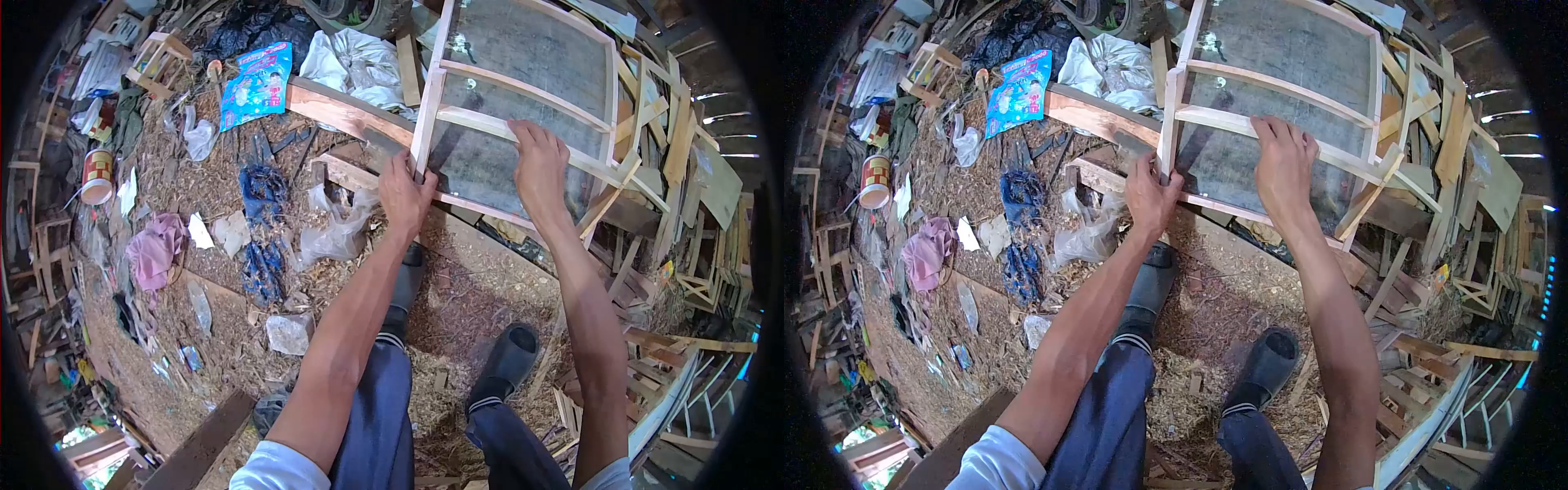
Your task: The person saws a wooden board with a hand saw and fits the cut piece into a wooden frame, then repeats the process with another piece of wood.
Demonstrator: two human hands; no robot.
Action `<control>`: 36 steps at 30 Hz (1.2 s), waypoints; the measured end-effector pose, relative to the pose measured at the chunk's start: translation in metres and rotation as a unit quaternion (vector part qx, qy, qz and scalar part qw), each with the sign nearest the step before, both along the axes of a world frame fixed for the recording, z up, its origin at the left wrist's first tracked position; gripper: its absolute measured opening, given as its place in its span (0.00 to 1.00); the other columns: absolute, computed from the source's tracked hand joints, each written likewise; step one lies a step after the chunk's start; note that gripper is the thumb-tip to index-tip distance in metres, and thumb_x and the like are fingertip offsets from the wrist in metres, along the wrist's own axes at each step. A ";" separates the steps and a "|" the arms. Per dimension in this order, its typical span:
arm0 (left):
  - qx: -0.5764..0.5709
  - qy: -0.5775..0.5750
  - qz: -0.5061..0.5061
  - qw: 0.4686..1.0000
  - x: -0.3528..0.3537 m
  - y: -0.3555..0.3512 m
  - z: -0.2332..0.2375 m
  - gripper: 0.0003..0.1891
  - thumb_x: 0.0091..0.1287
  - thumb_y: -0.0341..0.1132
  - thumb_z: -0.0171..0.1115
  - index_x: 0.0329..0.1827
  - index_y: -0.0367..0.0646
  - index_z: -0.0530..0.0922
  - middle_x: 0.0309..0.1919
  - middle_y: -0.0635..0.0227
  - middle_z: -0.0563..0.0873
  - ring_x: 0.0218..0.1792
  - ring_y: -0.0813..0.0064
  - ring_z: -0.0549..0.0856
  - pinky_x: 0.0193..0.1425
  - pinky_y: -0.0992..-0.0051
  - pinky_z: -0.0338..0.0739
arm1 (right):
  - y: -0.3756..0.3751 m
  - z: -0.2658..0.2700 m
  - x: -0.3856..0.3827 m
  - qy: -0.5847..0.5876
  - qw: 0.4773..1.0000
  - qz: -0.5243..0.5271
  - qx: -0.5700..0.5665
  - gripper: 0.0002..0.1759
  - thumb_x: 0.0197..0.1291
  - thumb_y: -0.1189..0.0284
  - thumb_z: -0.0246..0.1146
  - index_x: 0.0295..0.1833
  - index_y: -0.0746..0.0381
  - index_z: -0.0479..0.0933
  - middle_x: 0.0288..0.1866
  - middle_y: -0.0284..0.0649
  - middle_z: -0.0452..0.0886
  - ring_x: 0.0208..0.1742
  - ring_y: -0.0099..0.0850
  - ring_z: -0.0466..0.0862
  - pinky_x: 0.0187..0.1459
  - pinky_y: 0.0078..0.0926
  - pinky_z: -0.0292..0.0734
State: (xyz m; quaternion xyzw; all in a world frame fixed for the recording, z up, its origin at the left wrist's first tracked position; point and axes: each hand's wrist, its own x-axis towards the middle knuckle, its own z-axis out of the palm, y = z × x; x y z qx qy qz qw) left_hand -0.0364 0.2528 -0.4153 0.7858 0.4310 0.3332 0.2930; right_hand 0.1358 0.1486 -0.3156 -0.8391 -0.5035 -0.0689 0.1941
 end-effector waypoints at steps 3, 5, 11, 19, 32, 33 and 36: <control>0.004 0.016 0.003 1.000 -0.001 0.001 0.003 0.26 0.51 0.34 0.67 0.53 0.36 0.73 0.41 0.51 0.79 0.41 0.50 0.80 0.45 0.58 0.75 | 0.002 -0.001 -0.002 -0.009 1.000 -0.013 -0.007 0.25 0.51 0.88 0.52 0.56 0.59 0.76 0.55 0.41 0.78 0.60 0.41 0.73 0.64 0.52 0.57; -0.017 0.028 -0.030 0.999 -0.005 0.002 0.004 0.25 0.54 0.36 0.67 0.54 0.36 0.72 0.43 0.51 0.79 0.43 0.49 0.80 0.47 0.58 0.74 | 0.009 -0.005 0.004 -0.004 0.999 -0.017 -0.029 0.24 0.52 0.87 0.52 0.55 0.59 0.75 0.55 0.41 0.78 0.60 0.40 0.73 0.64 0.52 0.57; -0.048 -0.057 -0.166 0.983 -0.021 0.026 0.022 0.17 0.65 0.36 0.57 0.54 0.38 0.72 0.43 0.51 0.77 0.44 0.48 0.78 0.49 0.56 0.72 | 0.013 -0.014 0.022 -0.049 0.998 -0.030 -0.023 0.22 0.55 0.84 0.51 0.56 0.58 0.74 0.54 0.42 0.78 0.58 0.40 0.75 0.63 0.52 0.58; 0.048 0.153 -0.337 0.928 -0.024 0.062 0.032 0.16 0.60 0.35 0.57 0.51 0.45 0.80 0.44 0.54 0.77 0.46 0.52 0.78 0.53 0.62 0.74 | 0.021 0.002 0.059 -0.065 0.994 -0.073 0.056 0.26 0.52 0.86 0.51 0.57 0.56 0.73 0.49 0.41 0.79 0.55 0.41 0.77 0.58 0.47 0.63; 0.082 0.174 -0.163 0.968 0.003 0.036 0.031 0.11 0.50 0.37 0.70 0.35 0.45 0.85 0.53 0.55 0.72 0.56 0.54 0.69 0.59 0.56 0.66 | 0.031 0.020 0.059 0.023 0.984 -0.100 0.149 0.22 0.56 0.85 0.52 0.56 0.59 0.75 0.49 0.45 0.80 0.53 0.47 0.77 0.53 0.51 0.67; 0.082 0.175 -0.167 0.967 0.003 0.036 0.030 0.11 0.50 0.37 0.70 0.35 0.45 0.85 0.53 0.55 0.72 0.56 0.54 0.69 0.59 0.56 0.66 | 0.031 0.021 0.057 0.020 0.984 -0.093 0.152 0.22 0.55 0.85 0.52 0.56 0.59 0.74 0.49 0.45 0.80 0.53 0.47 0.77 0.53 0.51 0.67; 0.052 0.113 -0.146 0.981 0.005 0.036 0.026 0.08 0.47 0.34 0.69 0.29 0.42 0.84 0.51 0.53 0.74 0.54 0.51 0.69 0.60 0.57 0.66 | 0.030 0.025 0.056 0.020 0.985 -0.085 0.151 0.16 0.62 0.79 0.52 0.56 0.65 0.75 0.52 0.55 0.79 0.54 0.53 0.77 0.56 0.43 0.70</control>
